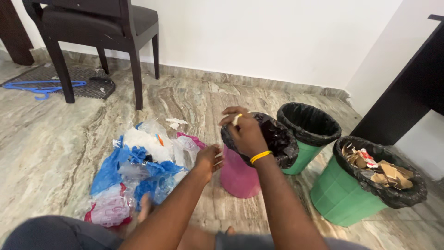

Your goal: The person sits on the floor and sorts various waste items into three separate bins. They place cardboard and paper packaging into one bin, crumpled tissues into another, and plastic bags and containers into a third bin.

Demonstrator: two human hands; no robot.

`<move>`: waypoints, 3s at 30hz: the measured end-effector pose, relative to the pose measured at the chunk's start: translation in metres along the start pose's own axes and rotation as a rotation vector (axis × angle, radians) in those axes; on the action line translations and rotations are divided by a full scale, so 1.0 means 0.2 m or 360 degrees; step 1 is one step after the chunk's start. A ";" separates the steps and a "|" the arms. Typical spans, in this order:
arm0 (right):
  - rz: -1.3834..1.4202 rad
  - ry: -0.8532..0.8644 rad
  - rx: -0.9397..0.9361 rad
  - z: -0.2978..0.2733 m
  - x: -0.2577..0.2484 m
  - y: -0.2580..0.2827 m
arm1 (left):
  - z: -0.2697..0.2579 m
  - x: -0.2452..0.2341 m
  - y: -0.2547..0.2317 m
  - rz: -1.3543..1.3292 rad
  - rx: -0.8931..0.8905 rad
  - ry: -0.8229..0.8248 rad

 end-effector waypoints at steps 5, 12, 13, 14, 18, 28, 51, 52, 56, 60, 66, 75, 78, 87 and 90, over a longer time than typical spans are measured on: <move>0.0024 0.0194 -0.0162 -0.01 0.33 -0.01 | -0.05 0.07 -0.22 -0.0063 0.0035 0.0090; 0.0435 0.0186 0.0569 0.15 0.98 -0.51 | 0.36 -0.30 -0.49 -0.0049 0.0122 0.0076; 0.0410 0.0189 0.0553 0.21 1.07 -0.60 | 0.50 -0.36 -0.59 0.0147 0.0337 0.0124; 0.0385 0.0193 0.0536 0.26 1.17 -0.70 | 0.62 -0.42 -0.70 0.0346 0.0550 0.0167; -0.0070 0.0398 0.0430 0.43 1.60 -1.06 | 0.76 -0.62 -1.17 0.1690 0.1476 -0.0132; -0.0489 0.0659 0.0161 0.65 2.73 -1.83 | 0.92 -0.81 -1.10 0.3341 0.0017 0.0059; 0.1746 -0.0232 0.0968 0.69 1.99 -0.98 | 0.87 -0.62 -1.44 0.1046 0.1021 -0.0018; 0.1099 -0.0332 0.0664 0.73 1.80 -0.87 | 0.79 -0.54 -1.50 0.1179 0.1147 -0.0054; 0.0161 -0.0567 0.0399 0.65 1.06 -0.63 | 0.61 -0.02 -1.36 0.0702 0.1109 0.0269; 0.0067 -0.0623 0.0336 0.62 0.36 -0.66 | 0.44 0.57 -1.11 0.0252 0.0977 0.0592; -0.0626 -0.0488 0.0520 0.27 -0.55 -0.93 | 0.26 1.37 -0.51 0.0235 0.0668 0.1203; -0.0728 -0.0418 0.0880 -0.32 -0.97 -1.60 | 0.26 1.98 0.25 0.2062 0.2891 0.1039; -0.0811 -0.0522 0.0704 -0.41 -1.01 -1.63 | 0.51 1.98 0.49 0.3031 0.1687 0.1320; -0.0793 -0.0438 0.0702 -0.39 -0.93 -1.66 | 0.21 1.70 0.25 0.2532 0.1175 0.1613; -0.0841 -0.0018 0.0596 -0.34 -0.80 -1.70 | 0.29 1.69 0.28 0.2407 0.1231 0.1710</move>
Point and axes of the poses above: each hand's wrist, its own z-axis towards the middle knuckle, its own x-axis out of the palm, y = z × x, the point moved 7 cm from there along z, towards the middle knuckle, and after that the axes turned 7 degrees about -z, right-handed, at the moved point
